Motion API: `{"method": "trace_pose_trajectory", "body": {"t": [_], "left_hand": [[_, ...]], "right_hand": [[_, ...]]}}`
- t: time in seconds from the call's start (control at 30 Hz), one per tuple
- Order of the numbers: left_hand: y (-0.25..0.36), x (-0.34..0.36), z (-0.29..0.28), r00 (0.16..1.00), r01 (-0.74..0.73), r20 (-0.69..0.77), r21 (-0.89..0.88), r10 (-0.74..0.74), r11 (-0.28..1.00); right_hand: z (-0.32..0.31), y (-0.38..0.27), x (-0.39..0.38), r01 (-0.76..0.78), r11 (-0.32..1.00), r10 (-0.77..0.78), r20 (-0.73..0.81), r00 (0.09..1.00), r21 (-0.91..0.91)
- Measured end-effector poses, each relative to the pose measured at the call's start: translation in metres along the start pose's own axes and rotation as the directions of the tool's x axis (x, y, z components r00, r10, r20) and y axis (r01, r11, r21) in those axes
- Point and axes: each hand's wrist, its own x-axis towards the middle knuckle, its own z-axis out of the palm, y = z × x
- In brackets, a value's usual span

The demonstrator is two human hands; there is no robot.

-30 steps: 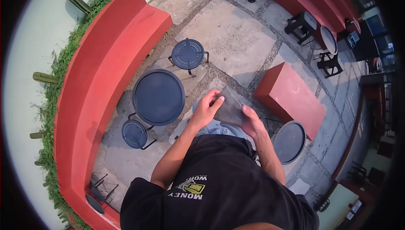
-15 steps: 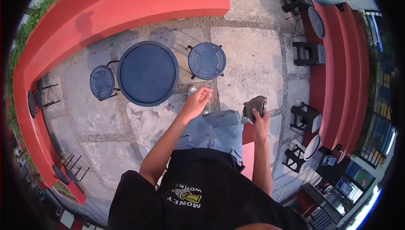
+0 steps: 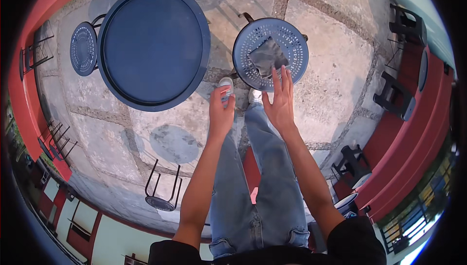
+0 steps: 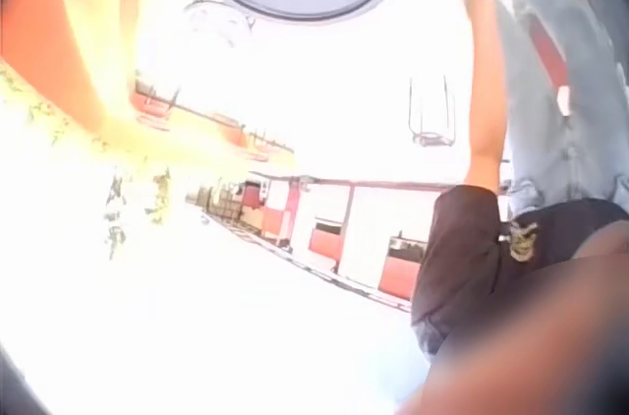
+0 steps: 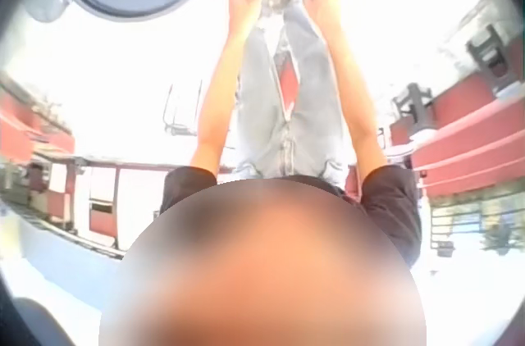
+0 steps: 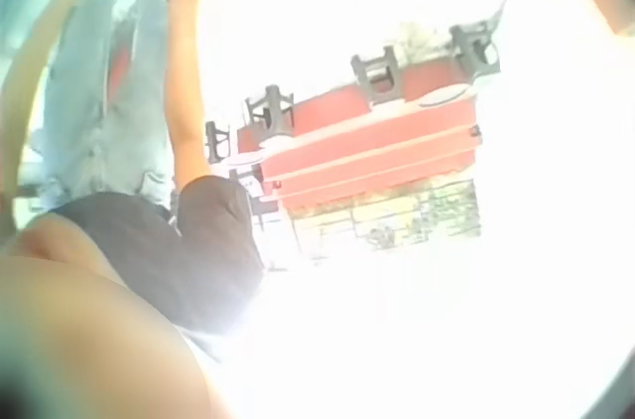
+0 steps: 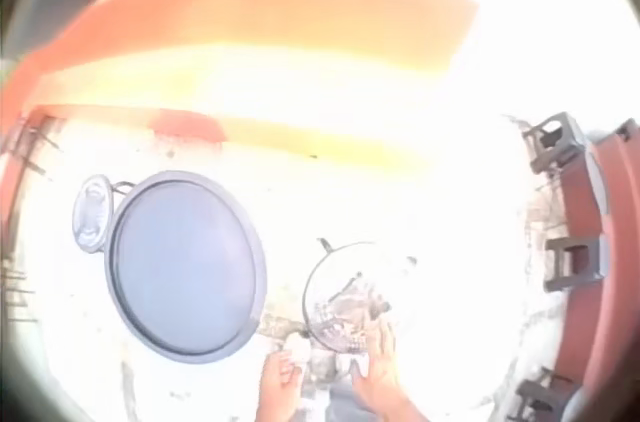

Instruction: Wiping down outdoor tables and stools with a cloth.

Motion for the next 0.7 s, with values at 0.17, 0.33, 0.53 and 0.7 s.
{"method": "trace_pose_trajectory", "body": {"t": [0.17,0.33,0.53,0.7], "left_hand": [[-0.034,0.073,0.063,0.929,-0.279,-0.217,0.121,0.300,0.953],[-0.109,0.122,0.077,0.982,-0.103,-0.143,0.118,0.120,0.988],[-0.098,0.135,0.096,0.893,-0.332,-0.329,-0.017,0.309,0.943],[-0.104,0.141,0.095,0.915,-0.335,-0.249,-0.036,0.316,0.941]], "right_hand": [[0.032,0.047,0.055,0.188,0.976,-0.198,-0.088,0.976,-0.111],[0.065,0.068,0.080,0.232,0.955,-0.252,-0.091,0.963,-0.185],[0.034,0.139,0.046,0.406,0.888,-0.411,0.024,0.911,-0.215],[0.040,0.106,0.141,0.296,0.931,-0.349,-0.286,0.892,-0.214]]}}
